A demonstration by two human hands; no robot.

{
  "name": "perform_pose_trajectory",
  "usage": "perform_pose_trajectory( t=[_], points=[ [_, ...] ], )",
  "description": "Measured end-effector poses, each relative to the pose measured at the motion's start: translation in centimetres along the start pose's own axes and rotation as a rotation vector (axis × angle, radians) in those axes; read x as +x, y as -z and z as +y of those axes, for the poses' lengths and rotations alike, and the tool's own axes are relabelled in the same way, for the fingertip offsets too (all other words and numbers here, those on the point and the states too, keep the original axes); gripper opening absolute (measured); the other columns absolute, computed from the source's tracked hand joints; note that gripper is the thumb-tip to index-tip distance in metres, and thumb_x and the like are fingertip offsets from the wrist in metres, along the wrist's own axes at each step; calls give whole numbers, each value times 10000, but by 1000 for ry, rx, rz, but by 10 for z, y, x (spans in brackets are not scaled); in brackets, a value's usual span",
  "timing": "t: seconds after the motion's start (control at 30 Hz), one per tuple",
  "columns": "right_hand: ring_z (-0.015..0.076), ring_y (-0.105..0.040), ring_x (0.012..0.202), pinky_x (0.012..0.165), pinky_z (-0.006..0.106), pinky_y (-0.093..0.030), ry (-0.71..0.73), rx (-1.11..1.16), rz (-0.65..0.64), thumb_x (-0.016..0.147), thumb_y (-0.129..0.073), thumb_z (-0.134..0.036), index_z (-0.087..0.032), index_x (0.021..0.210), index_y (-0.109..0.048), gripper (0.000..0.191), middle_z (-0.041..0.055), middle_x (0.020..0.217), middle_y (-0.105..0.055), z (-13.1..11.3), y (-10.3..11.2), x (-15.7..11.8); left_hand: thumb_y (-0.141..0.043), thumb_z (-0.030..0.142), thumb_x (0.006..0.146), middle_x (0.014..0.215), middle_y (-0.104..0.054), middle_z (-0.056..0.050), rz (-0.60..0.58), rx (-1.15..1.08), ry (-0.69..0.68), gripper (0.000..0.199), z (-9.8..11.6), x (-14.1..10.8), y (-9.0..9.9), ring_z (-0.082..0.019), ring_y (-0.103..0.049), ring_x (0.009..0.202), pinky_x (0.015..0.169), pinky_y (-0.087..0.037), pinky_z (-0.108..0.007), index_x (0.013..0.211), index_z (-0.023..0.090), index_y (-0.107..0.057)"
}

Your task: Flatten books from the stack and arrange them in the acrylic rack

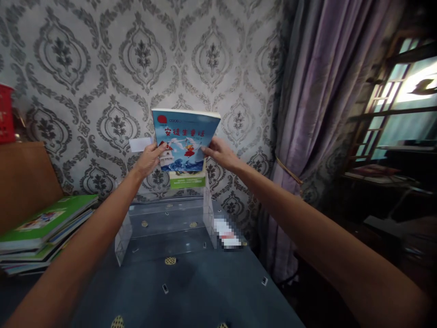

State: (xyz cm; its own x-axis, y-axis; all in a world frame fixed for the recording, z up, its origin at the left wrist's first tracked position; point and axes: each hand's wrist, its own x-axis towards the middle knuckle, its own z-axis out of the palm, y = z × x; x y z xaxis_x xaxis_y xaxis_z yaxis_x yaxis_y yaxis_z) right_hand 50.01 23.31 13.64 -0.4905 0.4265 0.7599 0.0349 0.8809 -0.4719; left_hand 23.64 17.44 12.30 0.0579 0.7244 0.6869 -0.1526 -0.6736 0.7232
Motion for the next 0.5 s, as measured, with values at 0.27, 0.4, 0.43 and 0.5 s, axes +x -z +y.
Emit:
perform_pose_trajectory(
  t=[0.27, 0.4, 0.43, 0.5],
  points=[
    [199, -622, 790, 698, 356, -570, 12, 41, -51, 835, -694, -471, -212, 1033, -626, 333, 36, 905, -677, 15, 3, 6, -874, 506, 674, 884, -739, -22, 38, -47, 7, 475, -16, 3, 2, -195, -714, 812, 785, -592, -347, 964, 169, -705],
    [190, -593, 759, 690, 351, -557, 7, 23, -57, 822, -702, -465, -213, 981, -614, 311, 27, 854, -636, 14, 5, 13, -881, 531, 643, 859, -732, -9, 86, -4, -14, 472, -19, 5, 2, -169, -690, 746, 721, -576, -308, 896, 169, -714],
    [192, -592, 765, 697, 355, -557, 4, 17, -60, 821, -700, -466, -215, 981, -615, 310, 27, 851, -633, 13, 6, 14, -881, 545, 632, 844, -730, -7, 103, 18, -23, 478, -19, 5, 2, -167, -685, 736, 706, -571, -300, 876, 168, -717],
    [204, -597, 790, 715, 367, -557, -6, 3, -61, 823, -695, -463, -220, 994, -623, 306, 31, 856, -637, 12, 6, 17, -872, 584, 617, 810, -725, -4, 147, 71, -44, 496, -20, 5, 2, -168, -675, 724, 684, -562, -292, 843, 170, -719]
  ],
)
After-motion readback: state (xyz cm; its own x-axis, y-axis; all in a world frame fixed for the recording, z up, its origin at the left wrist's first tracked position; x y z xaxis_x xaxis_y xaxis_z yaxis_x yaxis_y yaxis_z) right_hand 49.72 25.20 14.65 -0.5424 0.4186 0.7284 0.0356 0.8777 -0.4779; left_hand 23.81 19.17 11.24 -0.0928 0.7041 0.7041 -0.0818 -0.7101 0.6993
